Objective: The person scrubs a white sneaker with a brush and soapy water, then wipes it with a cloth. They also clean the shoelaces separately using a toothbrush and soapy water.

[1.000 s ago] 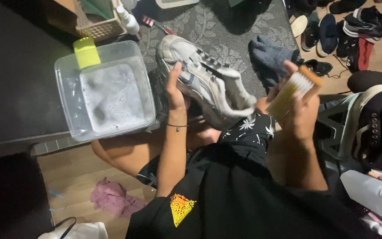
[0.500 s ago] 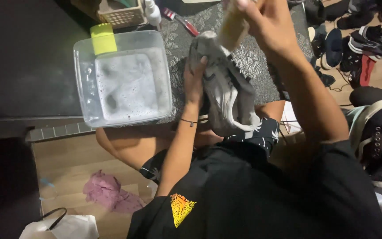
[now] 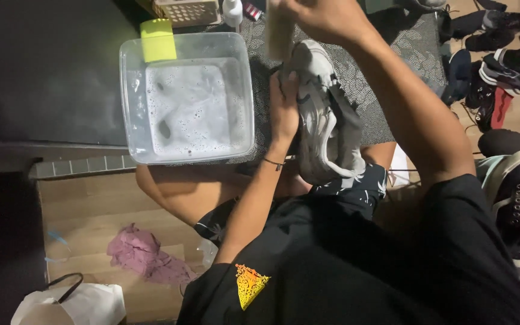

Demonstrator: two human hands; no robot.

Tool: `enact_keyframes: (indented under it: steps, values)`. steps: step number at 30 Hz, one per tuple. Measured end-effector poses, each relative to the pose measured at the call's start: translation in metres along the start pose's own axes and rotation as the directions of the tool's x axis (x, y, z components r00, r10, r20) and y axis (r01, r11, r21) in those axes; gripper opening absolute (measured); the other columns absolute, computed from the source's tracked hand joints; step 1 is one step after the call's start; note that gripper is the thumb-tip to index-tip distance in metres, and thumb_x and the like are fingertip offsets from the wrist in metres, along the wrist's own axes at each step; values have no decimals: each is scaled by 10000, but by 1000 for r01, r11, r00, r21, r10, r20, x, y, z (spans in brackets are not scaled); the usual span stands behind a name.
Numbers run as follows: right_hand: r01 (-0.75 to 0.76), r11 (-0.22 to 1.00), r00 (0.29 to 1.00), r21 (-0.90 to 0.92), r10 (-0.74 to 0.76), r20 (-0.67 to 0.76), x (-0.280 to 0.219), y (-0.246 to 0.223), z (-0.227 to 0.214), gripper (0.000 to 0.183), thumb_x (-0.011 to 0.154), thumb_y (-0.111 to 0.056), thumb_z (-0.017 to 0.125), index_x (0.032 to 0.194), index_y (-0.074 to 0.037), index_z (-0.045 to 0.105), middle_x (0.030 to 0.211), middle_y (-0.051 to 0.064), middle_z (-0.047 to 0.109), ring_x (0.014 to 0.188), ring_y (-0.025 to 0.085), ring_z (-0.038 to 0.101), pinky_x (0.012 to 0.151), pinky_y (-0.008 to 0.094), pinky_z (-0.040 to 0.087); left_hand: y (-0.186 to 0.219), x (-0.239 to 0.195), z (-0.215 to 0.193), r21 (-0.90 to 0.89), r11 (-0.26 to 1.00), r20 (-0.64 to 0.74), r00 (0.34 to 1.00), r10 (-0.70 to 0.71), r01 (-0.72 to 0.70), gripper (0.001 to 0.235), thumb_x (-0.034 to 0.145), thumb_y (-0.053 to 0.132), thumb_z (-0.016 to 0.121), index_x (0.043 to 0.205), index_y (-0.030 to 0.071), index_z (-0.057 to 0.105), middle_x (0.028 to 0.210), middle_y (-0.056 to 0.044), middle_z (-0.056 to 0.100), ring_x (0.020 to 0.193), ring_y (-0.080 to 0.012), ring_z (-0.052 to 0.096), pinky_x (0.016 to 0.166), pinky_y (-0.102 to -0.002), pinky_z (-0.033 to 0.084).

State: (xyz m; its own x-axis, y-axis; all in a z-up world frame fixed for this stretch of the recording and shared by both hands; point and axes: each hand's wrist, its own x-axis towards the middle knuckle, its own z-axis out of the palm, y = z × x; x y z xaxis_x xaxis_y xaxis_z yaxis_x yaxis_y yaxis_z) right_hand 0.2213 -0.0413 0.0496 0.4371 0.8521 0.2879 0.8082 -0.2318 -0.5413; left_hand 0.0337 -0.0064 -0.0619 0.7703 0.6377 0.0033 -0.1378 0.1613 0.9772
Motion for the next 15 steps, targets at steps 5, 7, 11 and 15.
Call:
enact_keyframes:
  steps: [5,7,11,15]
  values:
    - [-16,999,977,44,6,215,16,-13,32,307,1031,-165,682,1225,74,690,890,181,749,598,234,715,434,335,562,-3,0,1,86,996,-49,999,-11,15,564,1035,427,474,1444,40,476,1205,-163,674,935,-208,612,856,-350,500]
    - [-52,989,966,135,15,259,21,-14,43,287,1018,-141,670,1198,82,674,900,176,729,622,233,698,473,347,568,-8,0,2,126,992,-59,998,8,-1,550,1037,422,465,1415,25,508,1189,-162,683,933,-221,620,851,-354,502]
    - [-296,890,880,348,112,462,34,-24,54,260,1036,-153,654,1214,37,652,947,109,689,685,172,687,580,303,604,-10,1,2,195,981,-72,997,0,14,578,1029,466,431,1431,53,467,1291,-208,663,1036,-304,679,915,-391,524]
    - [-172,956,887,238,45,461,39,-25,65,298,995,-151,610,1220,30,683,985,123,723,737,211,677,616,357,609,-5,0,2,189,982,-60,998,-12,24,586,1020,493,421,1359,22,506,1085,-178,690,866,-247,644,805,-366,520]
